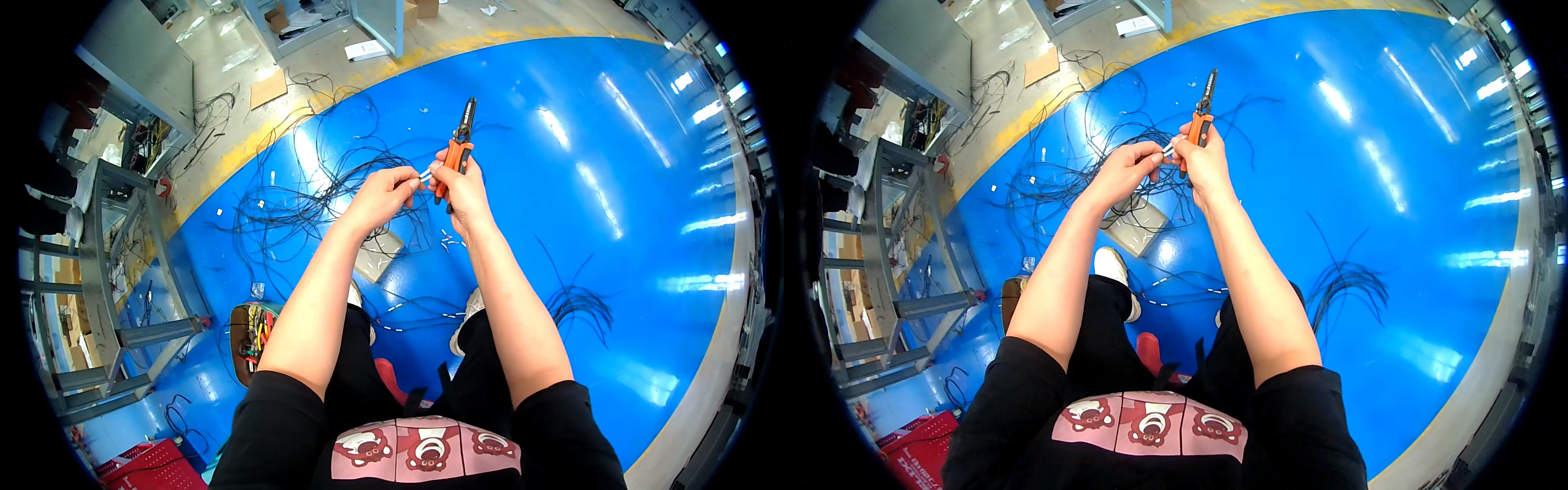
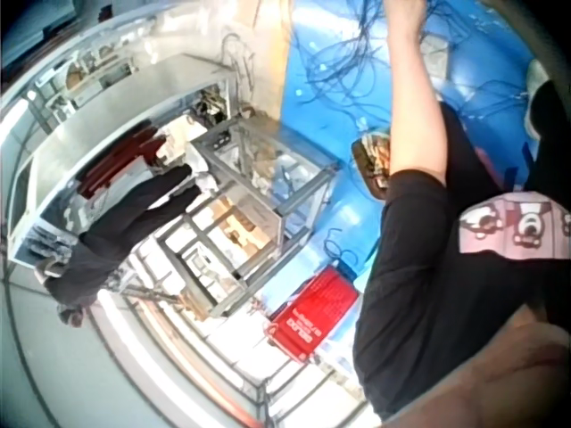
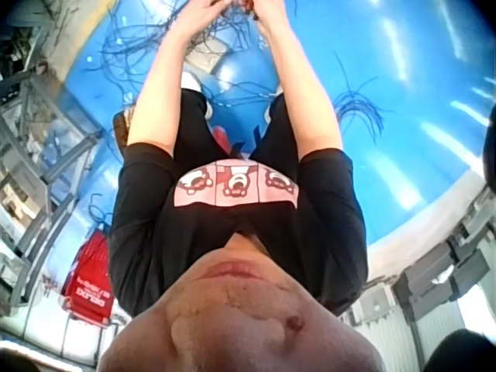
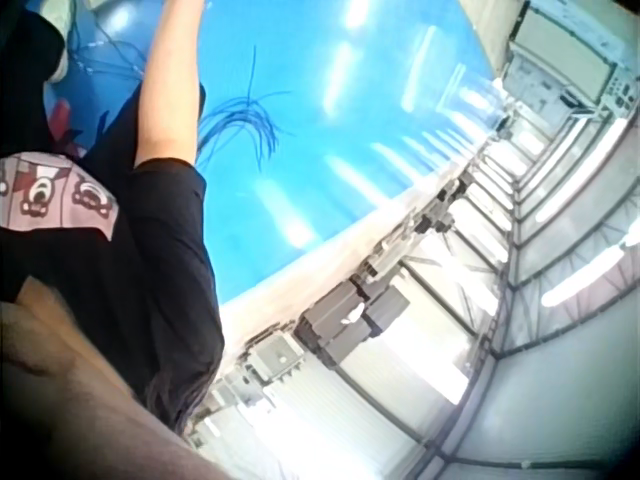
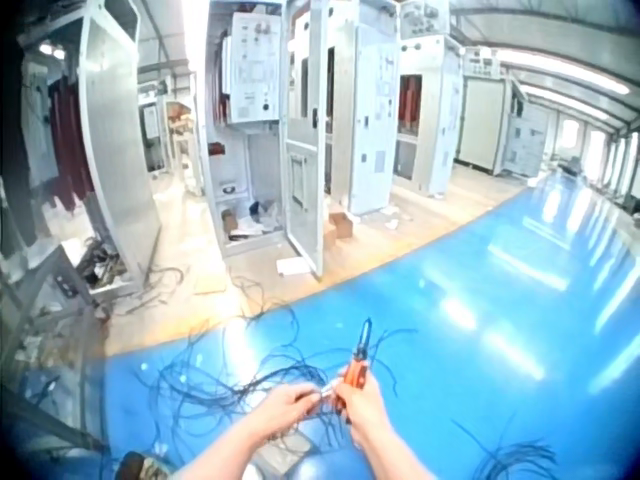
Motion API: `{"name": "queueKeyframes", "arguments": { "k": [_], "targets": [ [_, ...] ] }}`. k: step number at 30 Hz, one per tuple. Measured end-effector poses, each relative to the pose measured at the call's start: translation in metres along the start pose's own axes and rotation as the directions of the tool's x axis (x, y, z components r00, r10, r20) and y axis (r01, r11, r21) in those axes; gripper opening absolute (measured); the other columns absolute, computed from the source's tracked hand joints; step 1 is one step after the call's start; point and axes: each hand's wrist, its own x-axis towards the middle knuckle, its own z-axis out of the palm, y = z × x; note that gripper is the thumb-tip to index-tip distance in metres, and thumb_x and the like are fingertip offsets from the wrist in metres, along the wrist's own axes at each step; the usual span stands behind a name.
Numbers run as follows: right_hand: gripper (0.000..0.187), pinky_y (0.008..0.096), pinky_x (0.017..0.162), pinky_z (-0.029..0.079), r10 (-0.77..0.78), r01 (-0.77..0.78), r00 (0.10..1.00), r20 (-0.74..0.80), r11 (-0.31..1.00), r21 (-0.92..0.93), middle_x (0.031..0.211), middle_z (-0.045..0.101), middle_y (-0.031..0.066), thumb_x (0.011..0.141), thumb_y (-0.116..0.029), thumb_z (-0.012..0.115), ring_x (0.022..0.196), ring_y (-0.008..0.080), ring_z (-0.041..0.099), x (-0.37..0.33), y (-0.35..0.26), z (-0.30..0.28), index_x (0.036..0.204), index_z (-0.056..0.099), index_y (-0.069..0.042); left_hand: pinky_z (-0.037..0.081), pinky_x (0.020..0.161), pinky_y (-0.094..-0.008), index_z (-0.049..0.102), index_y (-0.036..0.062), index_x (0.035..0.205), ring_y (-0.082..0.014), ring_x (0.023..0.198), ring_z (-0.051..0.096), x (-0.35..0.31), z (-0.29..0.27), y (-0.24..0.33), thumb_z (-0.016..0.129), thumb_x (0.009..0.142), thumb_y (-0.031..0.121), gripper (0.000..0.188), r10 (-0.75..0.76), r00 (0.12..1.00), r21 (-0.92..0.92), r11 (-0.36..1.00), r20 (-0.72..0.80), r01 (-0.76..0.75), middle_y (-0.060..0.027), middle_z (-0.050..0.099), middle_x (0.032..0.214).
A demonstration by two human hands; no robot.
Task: The person sits on a red stool and strips the insulation from multiple black wires using orange-handled wire strippers. They then insert small white plastic connectors onto the exposed ends of the wires.
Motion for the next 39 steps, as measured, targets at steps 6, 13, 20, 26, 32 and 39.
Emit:
{"name": "queueKeyframes", "arguments": {
  "k": [6,13,20,26,32,39],
  "targets": [
    [0.029,0.0291,0.062,0.05,0.09,-0.084,0.995,-0.037,0.989,0.122,0.083,0.057,0.0083,0.082,-0.002,0.06,0.069,0.0149,0.059,0.006,0.0,-0.015,0.107,0.047,0.0,0.044,0.061,-0.0245,0.059,0.0022,0.095,-0.0078,0.066,0.053,0.01,0.009,-0.013,0.059,0.09,0.01,0.009,0.04,0.997,-0.251,0.966,-0.061,-0.055,-0.0016,0.061,0.08],
    [0.035,0.0298,0.075,0.048,-0.074,0.083,0.996,0.043,0.963,-0.256,0.099,0.06,0.0104,0.08,-0.004,0.058,0.088,0.0171,0.058,0.028,0.023,-0.078,0.113,0.047,0.0,0.035,0.057,-0.021,0.062,0.0077,0.091,-0.0052,0.062,0.044,0.054,0.042,-0.033,0.059,0.092,0.017,0.01,-0.134,0.986,-0.29,0.952,-0.097,0.101,0.0042,0.055,0.074],
    [0.043,0.0339,0.084,0.044,0.112,-0.02,0.984,0.141,0.845,-0.534,0.104,0.053,0.0116,0.078,-0.008,0.056,0.094,0.0207,0.052,-0.004,0.13,-0.171,0.119,0.043,-0.004,0.032,0.054,-0.0205,0.06,0.0071,0.09,-0.0047,0.059,0.039,0.094,0.093,-0.076,0.056,0.093,0.013,0.008,-0.309,0.945,-0.486,0.813,0.11,0.322,0.0045,0.05,0.071],
    [0.049,0.0406,0.09,0.041,0.337,-0.152,0.933,0.128,0.69,-0.708,0.11,0.053,0.0228,0.078,-0.015,0.053,0.107,0.0355,0.052,-0.003,0.17,-0.184,0.122,0.042,0.002,0.031,0.052,-0.0222,0.056,0.0047,0.089,-0.0056,0.058,0.037,0.1,0.149,-0.129,0.053,0.092,0.008,0.006,-0.491,0.85,-0.419,0.743,0.189,0.522,0.0014,0.05,0.072],
    [0.056,0.0349,0.088,0.042,0.42,-0.282,0.905,0.071,0.716,-0.638,0.118,0.053,0.0148,0.08,-0.017,0.054,0.102,0.0235,0.053,0.0,0.207,-0.209,0.132,0.039,-0.002,0.033,0.052,-0.022,0.058,0.0058,0.085,-0.006,0.058,0.041,0.11,0.185,-0.158,0.058,0.088,0.011,0.006,-0.535,0.815,-0.268,0.77,0.223,0.578,0.0001,0.054,0.073],
    [0.063,0.0336,0.089,0.041,0.613,-0.538,0.782,0.11,0.754,-0.378,0.123,0.051,0.0148,0.078,-0.018,0.055,0.103,0.0224,0.051,-0.007,0.225,-0.232,0.136,0.037,-0.002,0.035,0.051,-0.023,0.061,0.0065,0.086,-0.0071,0.059,0.045,0.12,0.205,-0.174,0.062,0.086,0.012,0.006,-0.514,0.811,-0.134,0.815,0.28,0.563,-0.001,0.059,0.073]
  ]
}}
